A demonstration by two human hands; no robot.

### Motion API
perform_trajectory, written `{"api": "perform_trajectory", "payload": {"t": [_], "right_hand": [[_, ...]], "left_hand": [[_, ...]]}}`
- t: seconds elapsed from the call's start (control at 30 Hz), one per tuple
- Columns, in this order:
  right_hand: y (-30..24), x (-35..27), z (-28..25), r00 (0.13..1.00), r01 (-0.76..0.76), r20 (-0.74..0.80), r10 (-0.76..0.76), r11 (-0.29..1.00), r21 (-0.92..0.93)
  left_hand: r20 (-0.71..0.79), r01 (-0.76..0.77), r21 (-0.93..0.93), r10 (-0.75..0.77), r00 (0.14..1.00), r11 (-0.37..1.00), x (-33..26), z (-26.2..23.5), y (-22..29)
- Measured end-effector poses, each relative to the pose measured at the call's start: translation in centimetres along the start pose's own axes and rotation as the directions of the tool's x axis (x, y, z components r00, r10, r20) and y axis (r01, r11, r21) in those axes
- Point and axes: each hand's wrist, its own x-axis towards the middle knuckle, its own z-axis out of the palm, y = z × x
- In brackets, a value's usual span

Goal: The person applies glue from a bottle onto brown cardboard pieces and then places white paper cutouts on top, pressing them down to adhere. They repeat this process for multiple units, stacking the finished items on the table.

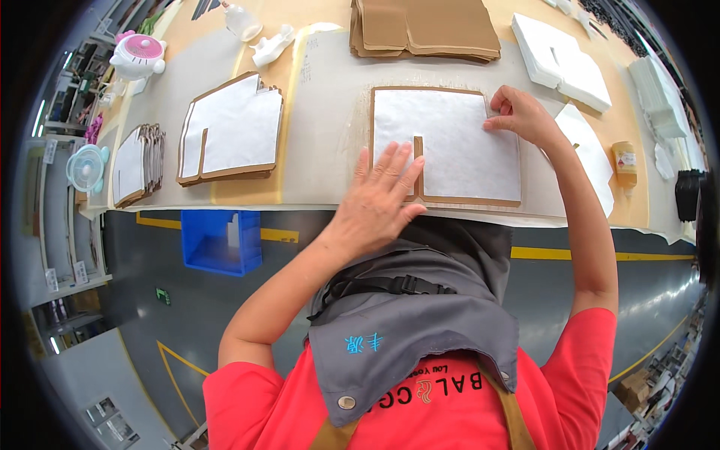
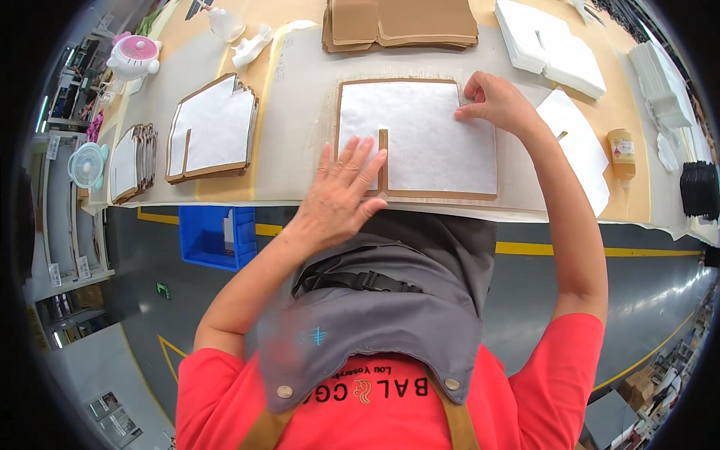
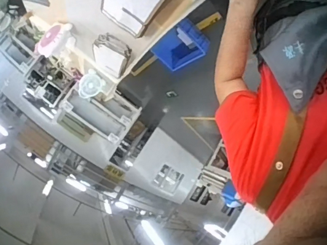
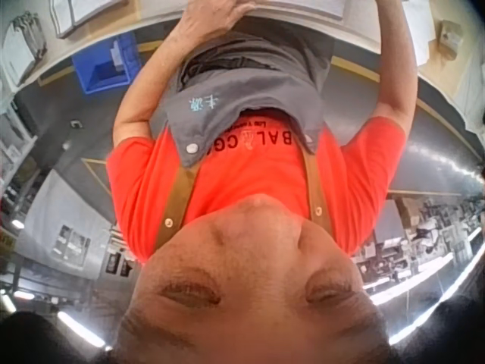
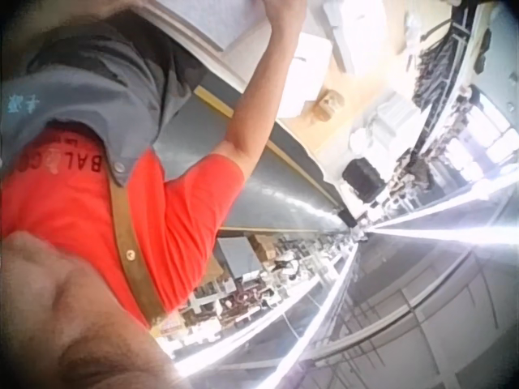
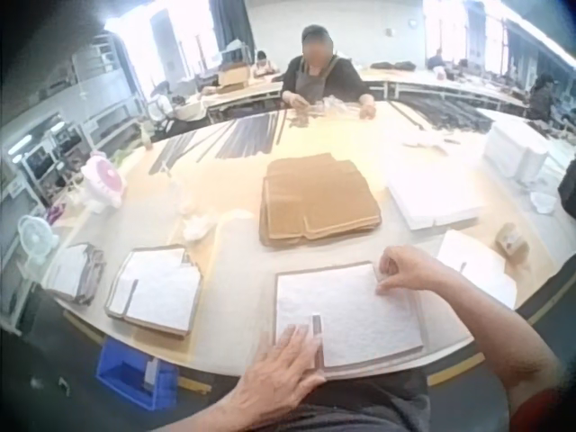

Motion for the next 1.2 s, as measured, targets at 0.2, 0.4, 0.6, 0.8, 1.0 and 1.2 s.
{"api": "perform_trajectory", "payload": {"t": [0.2,0.4,0.6,0.8,1.0,1.2], "right_hand": [[0.7,-0.2,0.7,0.993,0.082,-0.083,-0.080,0.996,0.017],[-1.2,0.0,2.0,0.951,0.229,-0.219,-0.219,0.973,0.020],[-1.5,3.1,1.2,0.996,0.081,-0.043,-0.081,0.997,-0.007],[-0.2,2.9,0.0,0.991,-0.073,0.123,0.050,0.977,0.198],[-4.9,-5.3,-0.6,0.991,0.087,-0.104,-0.085,0.996,0.015],[-10.1,-8.9,-3.8,0.973,0.156,-0.212,-0.092,0.938,0.309]], "left_hand": [[0.051,0.008,0.121,-0.015,0.999,0.993,-0.2,0.1,-1.3],[-0.015,0.094,0.041,-0.093,0.996,0.995,-0.6,-0.1,-2.1],[-0.088,0.181,0.020,-0.179,0.980,0.983,-1.0,0.1,-3.8],[-0.108,0.234,-0.022,-0.235,0.966,0.972,-1.8,0.0,-4.3],[-0.220,0.242,-0.321,-0.320,0.921,0.916,-1.7,-0.3,-5.3],[-0.139,-0.044,-0.982,-0.552,0.822,0.183,1.7,-0.4,-4.3]]}}
